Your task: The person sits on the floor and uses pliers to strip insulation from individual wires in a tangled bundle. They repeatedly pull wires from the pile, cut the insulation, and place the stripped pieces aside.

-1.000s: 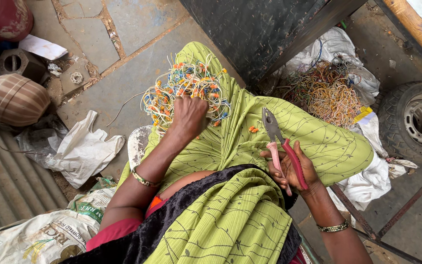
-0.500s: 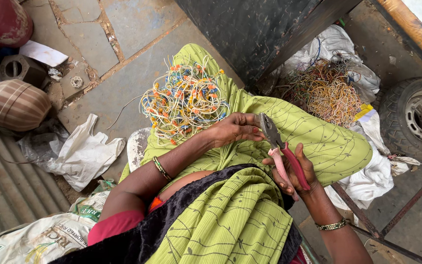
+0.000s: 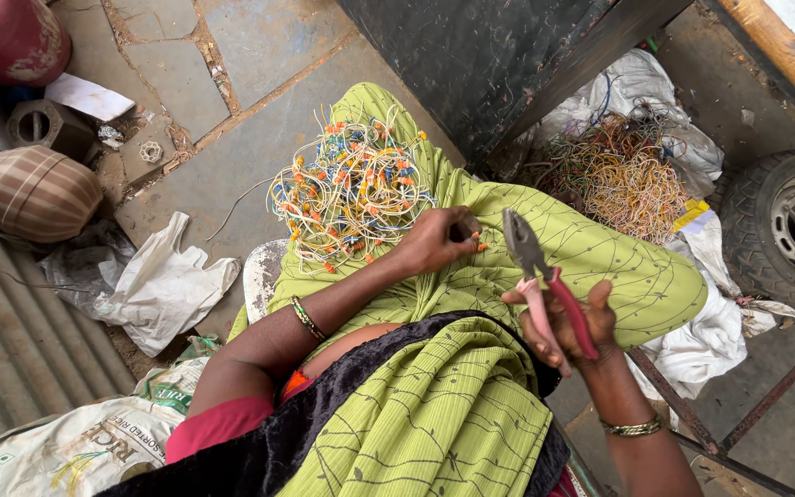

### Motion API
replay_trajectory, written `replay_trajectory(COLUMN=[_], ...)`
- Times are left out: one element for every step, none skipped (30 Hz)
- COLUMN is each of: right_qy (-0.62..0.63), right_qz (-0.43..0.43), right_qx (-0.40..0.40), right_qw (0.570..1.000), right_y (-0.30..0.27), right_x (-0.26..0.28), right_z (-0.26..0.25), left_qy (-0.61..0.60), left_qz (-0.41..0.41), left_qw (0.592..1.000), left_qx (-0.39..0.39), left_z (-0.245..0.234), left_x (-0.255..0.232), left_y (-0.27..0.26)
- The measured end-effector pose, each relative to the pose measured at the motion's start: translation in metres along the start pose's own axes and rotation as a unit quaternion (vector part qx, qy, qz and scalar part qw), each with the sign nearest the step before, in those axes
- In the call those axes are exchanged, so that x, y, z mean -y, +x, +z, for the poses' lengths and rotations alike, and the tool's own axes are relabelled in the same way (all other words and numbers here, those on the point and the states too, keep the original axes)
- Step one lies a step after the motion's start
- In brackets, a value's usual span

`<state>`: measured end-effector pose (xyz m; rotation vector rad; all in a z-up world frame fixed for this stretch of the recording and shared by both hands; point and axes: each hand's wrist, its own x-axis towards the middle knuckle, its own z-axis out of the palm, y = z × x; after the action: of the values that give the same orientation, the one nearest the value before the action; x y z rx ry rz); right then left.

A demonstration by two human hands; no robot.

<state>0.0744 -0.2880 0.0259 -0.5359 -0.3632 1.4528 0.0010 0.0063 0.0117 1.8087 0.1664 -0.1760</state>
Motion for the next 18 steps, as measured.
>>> replay_trajectory(right_qy=[-0.02, -0.041, -0.054, -0.068, -0.083, -0.08, -0.077, -0.074, -0.078, -0.081, -0.083, -0.083, -0.082, -0.08, -0.07, -0.06, -0.049, -0.037], right_qz=[-0.002, -0.004, -0.013, -0.021, -0.029, -0.032, -0.036, -0.04, -0.036, -0.032, -0.034, -0.028, -0.025, -0.023, -0.018, -0.014, -0.012, -0.012], right_qx=[-0.016, -0.032, -0.044, -0.057, -0.07, -0.077, -0.084, -0.091, -0.099, -0.108, -0.118, -0.113, -0.109, -0.105, -0.104, -0.104, -0.105, -0.111], right_qw=[1.0, 0.999, 0.997, 0.996, 0.994, 0.993, 0.993, 0.992, 0.991, 0.99, 0.989, 0.99, 0.99, 0.991, 0.992, 0.993, 0.993, 0.993], right_y=[-0.002, -0.005, -0.008, -0.012, -0.015, -0.017, -0.018, -0.019, -0.019, -0.018, -0.018, -0.017, -0.015, -0.015, -0.014, -0.015, -0.017, -0.018], right_x=[0.007, 0.013, 0.019, 0.024, 0.028, 0.031, 0.031, 0.032, 0.031, 0.031, 0.03, 0.033, 0.034, 0.036, 0.037, 0.039, 0.04, 0.041], right_z=[-0.001, -0.002, -0.003, -0.004, -0.005, -0.005, -0.005, -0.005, -0.004, -0.004, -0.004, -0.005, -0.006, -0.007, -0.008, -0.008, -0.008, -0.007], left_qy=[0.149, 0.225, 0.298, 0.369, 0.392, 0.414, 0.435, 0.444, 0.455, 0.465, 0.475, 0.486, 0.498, 0.488, 0.48, 0.473, 0.419, 0.362], left_qz=[0.013, 0.044, 0.077, 0.11, 0.134, 0.158, 0.182, 0.179, 0.179, 0.178, 0.176, 0.173, 0.172, 0.172, 0.173, 0.175, 0.212, 0.247], left_qw=[0.989, 0.973, 0.951, 0.923, 0.91, 0.897, 0.882, 0.877, 0.871, 0.865, 0.859, 0.854, 0.846, 0.851, 0.854, 0.857, 0.876, 0.893], left_qx=[-0.01, -0.002, 0.006, 0.014, 0.013, 0.011, 0.01, 0.026, 0.044, 0.061, 0.067, 0.072, 0.081, 0.088, 0.098, 0.109, 0.107, 0.107], left_z=[0.003, 0.007, 0.014, 0.021, 0.027, 0.034, 0.04, 0.046, 0.05, 0.053, 0.057, 0.061, 0.063, 0.064, 0.064, 0.061, 0.058, 0.052], left_x=[0.001, 0.003, 0.006, 0.011, 0.016, 0.023, 0.032, 0.04, 0.049, 0.057, 0.064, 0.071, 0.078, 0.084, 0.087, 0.09, 0.092, 0.091], left_y=[0.002, 0.005, 0.009, 0.014, 0.02, 0.026, 0.032, 0.038, 0.046, 0.053, 0.061, 0.069, 0.075, 0.08, 0.083, 0.085, 0.087, 0.088])
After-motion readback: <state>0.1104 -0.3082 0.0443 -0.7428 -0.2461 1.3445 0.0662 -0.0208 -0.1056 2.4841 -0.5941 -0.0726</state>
